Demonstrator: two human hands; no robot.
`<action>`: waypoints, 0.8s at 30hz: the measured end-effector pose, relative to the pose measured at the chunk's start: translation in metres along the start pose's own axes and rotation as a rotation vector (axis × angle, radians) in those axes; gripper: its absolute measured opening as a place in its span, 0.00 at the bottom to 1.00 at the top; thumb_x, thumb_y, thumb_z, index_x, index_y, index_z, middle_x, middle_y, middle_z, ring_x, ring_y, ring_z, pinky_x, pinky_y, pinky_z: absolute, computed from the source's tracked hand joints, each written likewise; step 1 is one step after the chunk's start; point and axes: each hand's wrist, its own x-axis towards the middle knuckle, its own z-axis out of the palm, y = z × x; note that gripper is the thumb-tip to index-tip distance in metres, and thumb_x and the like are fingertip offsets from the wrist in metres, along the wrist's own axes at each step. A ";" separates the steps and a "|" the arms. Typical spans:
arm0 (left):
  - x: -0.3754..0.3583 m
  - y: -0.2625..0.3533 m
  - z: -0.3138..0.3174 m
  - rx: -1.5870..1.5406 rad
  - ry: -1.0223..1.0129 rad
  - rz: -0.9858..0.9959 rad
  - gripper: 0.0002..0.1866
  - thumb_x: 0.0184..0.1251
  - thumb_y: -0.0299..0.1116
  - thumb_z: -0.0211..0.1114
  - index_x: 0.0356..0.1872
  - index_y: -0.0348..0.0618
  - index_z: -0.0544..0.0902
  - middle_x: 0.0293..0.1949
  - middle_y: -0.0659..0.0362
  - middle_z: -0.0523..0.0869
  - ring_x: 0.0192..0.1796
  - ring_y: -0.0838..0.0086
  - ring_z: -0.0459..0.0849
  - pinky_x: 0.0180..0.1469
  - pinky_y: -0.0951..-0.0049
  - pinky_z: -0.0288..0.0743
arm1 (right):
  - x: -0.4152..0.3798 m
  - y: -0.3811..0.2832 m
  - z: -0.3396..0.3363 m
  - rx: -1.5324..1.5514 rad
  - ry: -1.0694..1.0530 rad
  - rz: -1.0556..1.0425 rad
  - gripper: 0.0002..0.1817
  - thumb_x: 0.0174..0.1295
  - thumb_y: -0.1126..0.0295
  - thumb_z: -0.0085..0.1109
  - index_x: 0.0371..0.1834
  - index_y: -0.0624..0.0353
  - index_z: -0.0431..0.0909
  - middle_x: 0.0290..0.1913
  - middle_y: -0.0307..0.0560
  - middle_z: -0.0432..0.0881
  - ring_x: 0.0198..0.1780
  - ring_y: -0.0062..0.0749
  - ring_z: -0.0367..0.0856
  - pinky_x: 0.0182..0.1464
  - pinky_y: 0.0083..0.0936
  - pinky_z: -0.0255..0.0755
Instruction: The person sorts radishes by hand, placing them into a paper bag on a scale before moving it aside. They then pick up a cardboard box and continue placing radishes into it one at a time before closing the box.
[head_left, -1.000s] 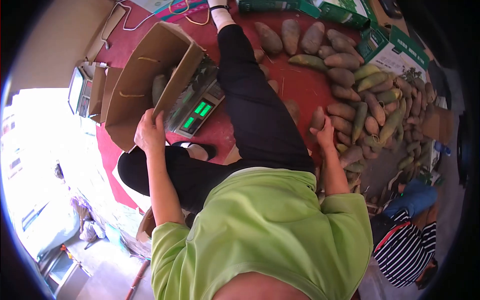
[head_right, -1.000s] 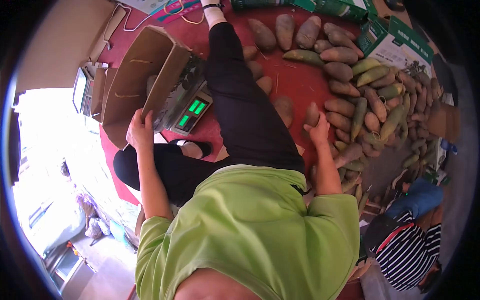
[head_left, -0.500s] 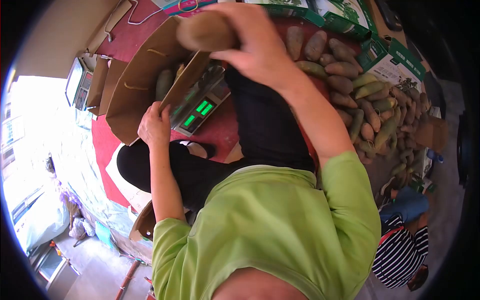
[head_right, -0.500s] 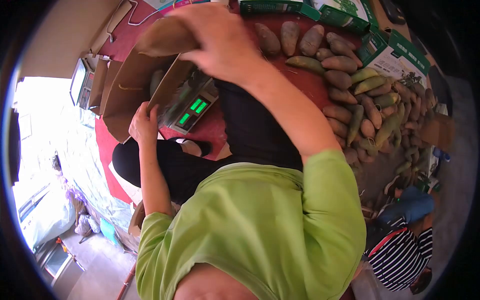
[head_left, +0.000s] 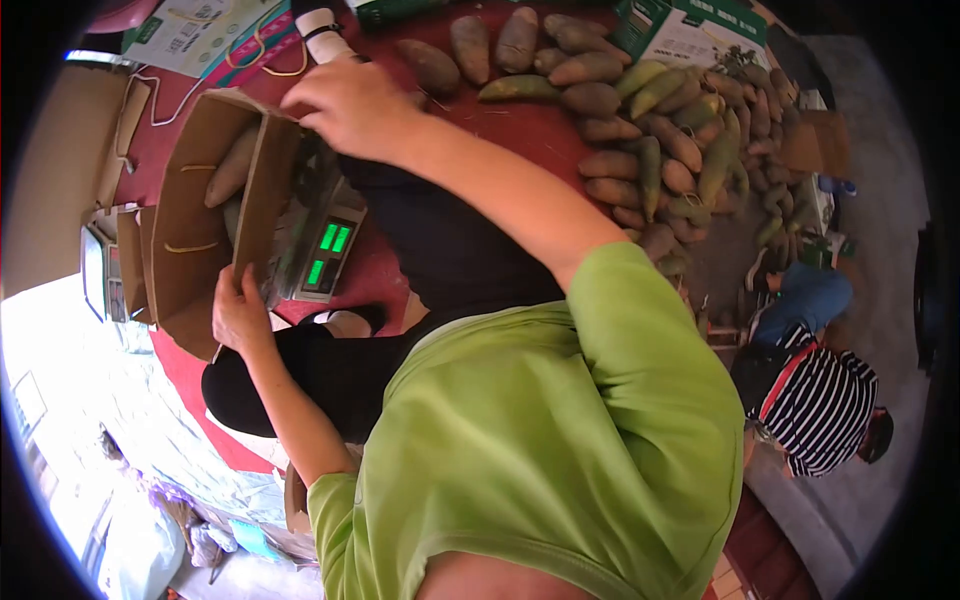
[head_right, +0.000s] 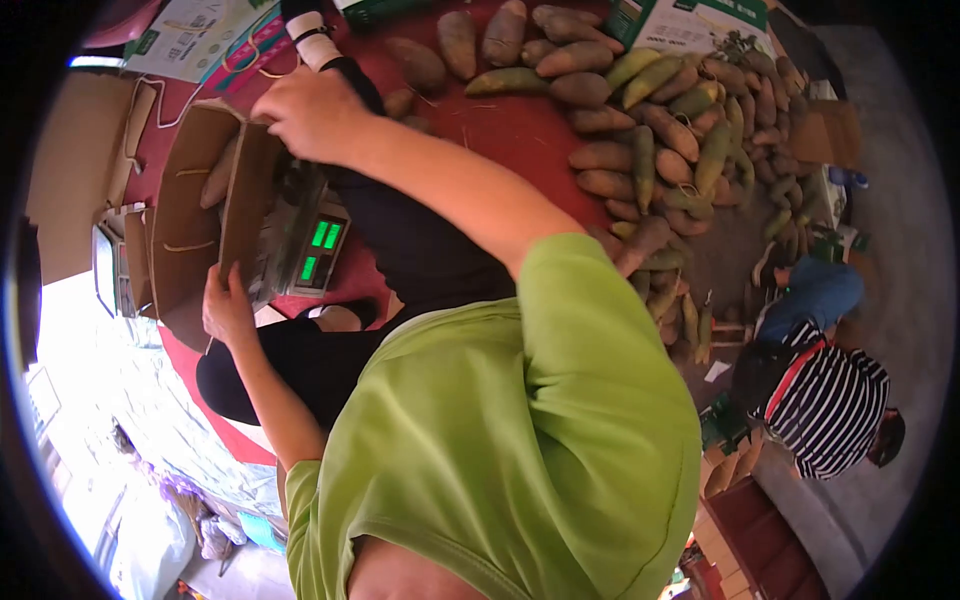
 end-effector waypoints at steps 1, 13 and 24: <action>0.002 -0.007 0.006 0.007 0.048 0.030 0.14 0.63 0.50 0.58 0.41 0.55 0.81 0.34 0.57 0.86 0.36 0.55 0.83 0.33 0.57 0.73 | -0.017 0.014 -0.017 -0.037 0.053 0.038 0.12 0.50 0.69 0.63 0.40 0.51 0.81 0.39 0.45 0.82 0.45 0.46 0.77 0.48 0.39 0.72; 0.005 -0.012 0.012 0.035 -0.006 0.035 0.19 0.63 0.55 0.57 0.46 0.57 0.81 0.36 0.56 0.86 0.38 0.55 0.84 0.35 0.55 0.73 | -0.409 0.116 -0.202 -0.416 -0.535 1.125 0.13 0.50 0.67 0.62 0.38 0.59 0.79 0.37 0.55 0.82 0.43 0.47 0.81 0.46 0.36 0.74; 0.006 -0.014 0.015 0.133 -0.022 0.005 0.21 0.64 0.56 0.56 0.46 0.54 0.81 0.36 0.53 0.86 0.37 0.55 0.84 0.34 0.55 0.72 | -0.555 0.051 -0.200 0.054 -0.296 2.207 0.16 0.52 0.62 0.66 0.41 0.55 0.76 0.32 0.42 0.76 0.34 0.41 0.76 0.37 0.49 0.70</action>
